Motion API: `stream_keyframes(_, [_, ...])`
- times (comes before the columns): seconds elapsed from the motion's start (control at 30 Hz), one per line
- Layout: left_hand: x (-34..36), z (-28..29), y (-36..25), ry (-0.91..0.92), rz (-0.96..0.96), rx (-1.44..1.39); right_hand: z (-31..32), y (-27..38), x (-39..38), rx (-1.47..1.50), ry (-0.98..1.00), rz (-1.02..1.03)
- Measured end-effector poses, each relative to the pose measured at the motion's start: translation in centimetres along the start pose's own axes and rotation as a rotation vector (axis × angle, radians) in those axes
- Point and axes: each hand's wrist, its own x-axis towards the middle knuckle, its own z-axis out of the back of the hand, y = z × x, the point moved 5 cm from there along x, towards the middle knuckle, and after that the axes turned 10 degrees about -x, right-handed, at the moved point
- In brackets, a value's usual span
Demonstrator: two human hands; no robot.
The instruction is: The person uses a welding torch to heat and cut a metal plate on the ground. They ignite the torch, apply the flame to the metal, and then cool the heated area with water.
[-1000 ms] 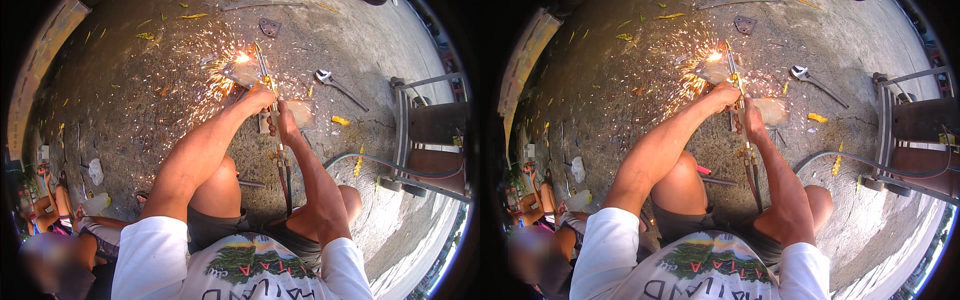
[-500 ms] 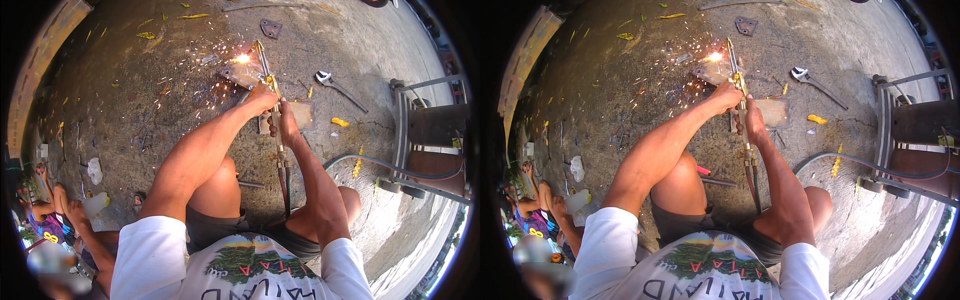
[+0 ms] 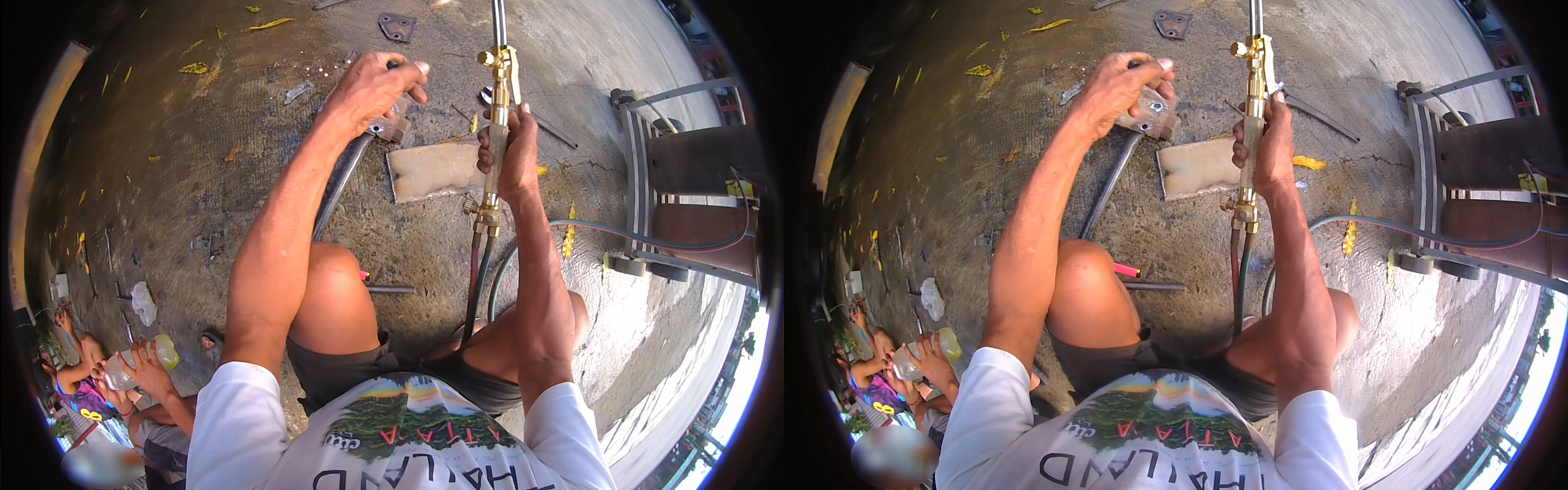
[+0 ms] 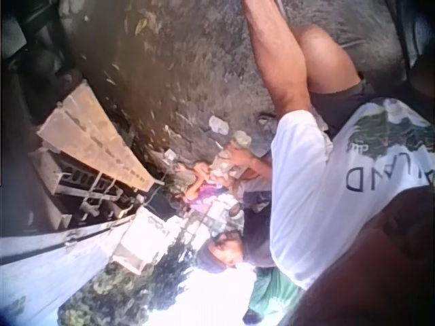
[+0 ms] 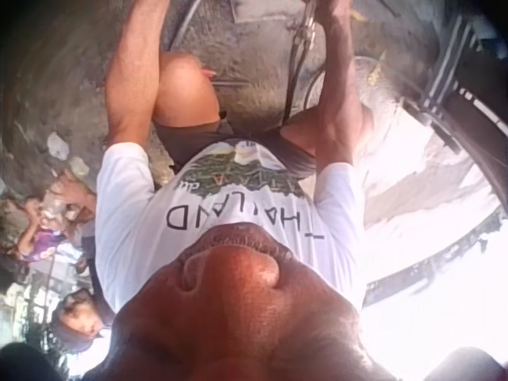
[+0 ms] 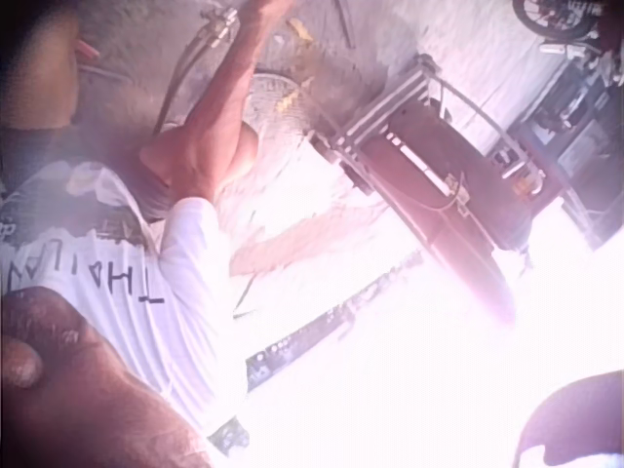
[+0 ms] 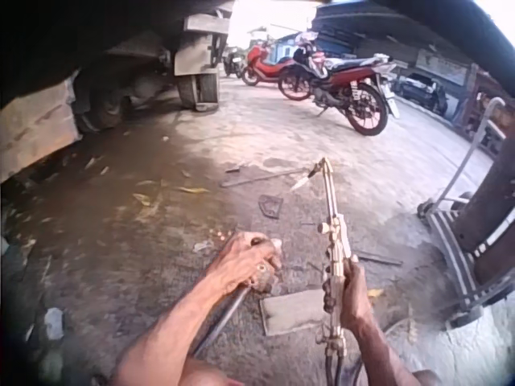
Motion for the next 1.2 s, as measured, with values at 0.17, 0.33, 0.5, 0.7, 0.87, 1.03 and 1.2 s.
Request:
stream_keyframes(0.17, [-3.2,0.6,-0.5,0.157,0.011,0.159,3.0,3.1,-4.3,-0.106,-0.133,0.034])
stream_keyframes(0.33, [-8.6,-1.0,10.9,0.308,0.218,0.371,6.4,4.9,-7.4,-0.173,-0.101,0.023])
stream_keyframes(0.5, [-9.3,-8.4,10.1,0.649,0.36,0.117,9.1,4.0,-7.9,-0.086,-0.056,-0.007])
stream_keyframes(0.7, [-4.0,-12.6,2.7,0.557,0.246,-0.376,3.4,2.1,-6.7,-0.194,0.276,0.051])
stream_keyframes(0.87, [-6.6,-8.1,3.3,0.276,0.364,-0.502,-2.4,-0.1,-5.5,-0.309,0.656,0.195])
stream_keyframes(1.03, [-11.2,-2.3,4.0,0.014,0.395,-0.571,0.0,-1.3,0.2,-1.051,1.091,0.09])
stream_keyframes(1.2, [-13.8,0.5,3.3,-0.066,0.399,-0.558,20.8,-8.9,23.2,-1.634,0.029,0.183])
